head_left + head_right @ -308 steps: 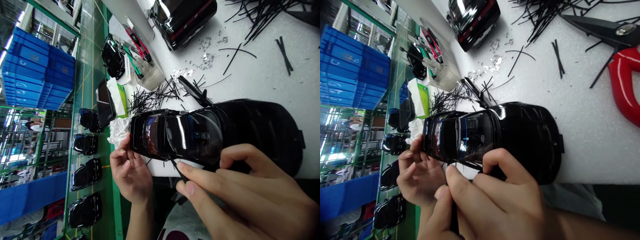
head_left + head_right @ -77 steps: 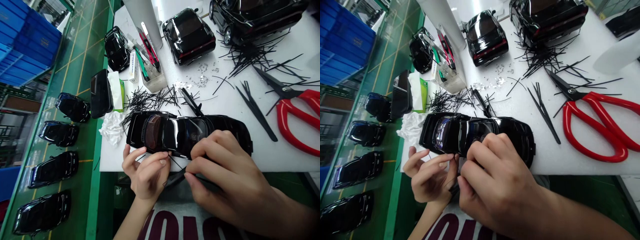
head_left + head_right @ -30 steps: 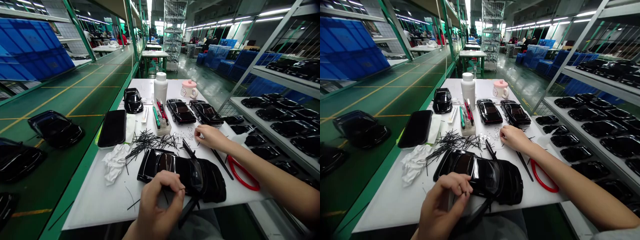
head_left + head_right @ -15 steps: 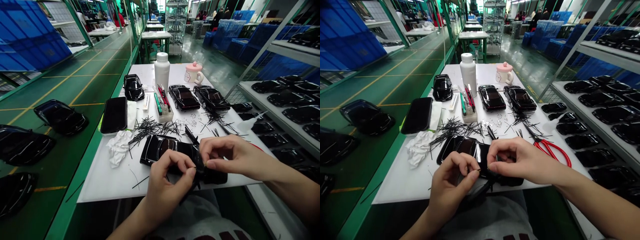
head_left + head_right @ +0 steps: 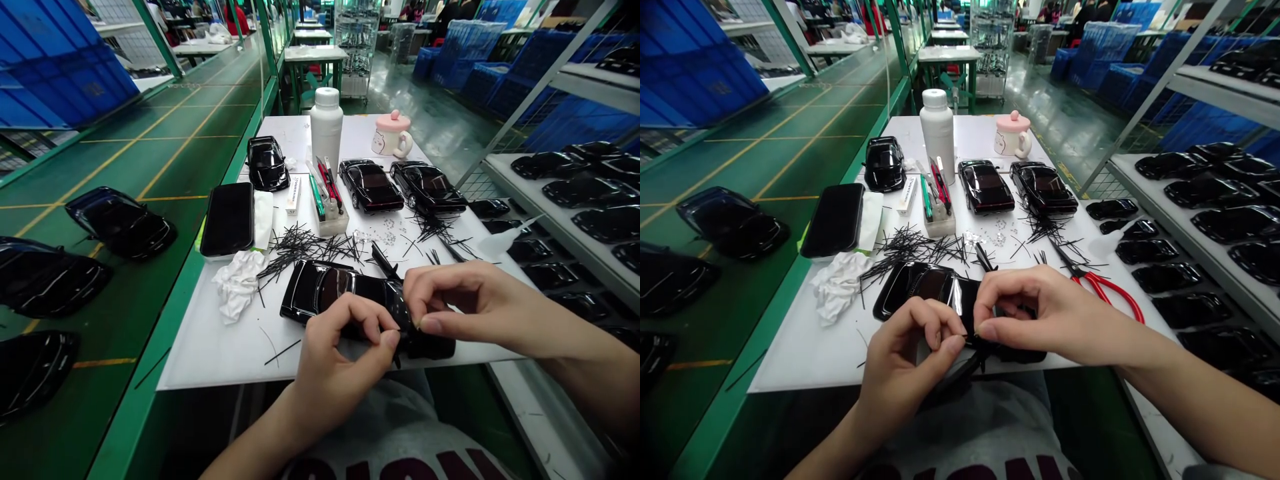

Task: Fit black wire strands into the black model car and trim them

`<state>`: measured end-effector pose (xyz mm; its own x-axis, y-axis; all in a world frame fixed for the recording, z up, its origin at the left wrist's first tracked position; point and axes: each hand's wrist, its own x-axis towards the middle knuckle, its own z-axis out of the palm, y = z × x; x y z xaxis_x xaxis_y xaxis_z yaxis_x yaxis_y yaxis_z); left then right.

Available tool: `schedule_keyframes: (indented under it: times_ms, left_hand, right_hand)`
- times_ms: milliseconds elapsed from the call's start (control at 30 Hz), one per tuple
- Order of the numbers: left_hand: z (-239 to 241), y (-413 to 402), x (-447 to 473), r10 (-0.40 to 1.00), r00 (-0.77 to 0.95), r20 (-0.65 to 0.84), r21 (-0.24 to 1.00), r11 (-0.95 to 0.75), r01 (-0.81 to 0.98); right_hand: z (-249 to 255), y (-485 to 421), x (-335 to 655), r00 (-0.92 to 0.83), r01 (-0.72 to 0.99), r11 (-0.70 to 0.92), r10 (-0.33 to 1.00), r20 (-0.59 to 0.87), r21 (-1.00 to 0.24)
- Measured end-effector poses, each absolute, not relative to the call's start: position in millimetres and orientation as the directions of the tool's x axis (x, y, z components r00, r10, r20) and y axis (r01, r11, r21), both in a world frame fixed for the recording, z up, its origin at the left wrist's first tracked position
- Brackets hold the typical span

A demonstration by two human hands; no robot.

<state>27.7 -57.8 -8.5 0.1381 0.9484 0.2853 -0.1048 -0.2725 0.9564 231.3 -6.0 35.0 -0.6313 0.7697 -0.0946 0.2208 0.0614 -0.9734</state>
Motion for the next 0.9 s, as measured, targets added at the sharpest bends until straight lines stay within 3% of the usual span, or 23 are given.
schedule_keyframes:
  times_ms: [433,567,900]
  left_hand:
    - [-7,-60,27,0.955,0.164,0.249,0.964,-0.228,-0.137]
    - [-7,-60,27,0.952,0.16,0.262,0.961,-0.242,-0.134]
    - [-10,-61,28,0.928,0.137,0.345,0.938,-0.336,-0.086]
  right_hand:
    - [31,-2,232,-0.692,0.254,0.041,0.706,-0.152,-0.966]
    - [31,-6,231,-0.631,0.291,0.062,0.762,-0.143,-0.955]
    - [28,-22,230,-0.655,0.308,0.456,0.738,0.161,-0.835]
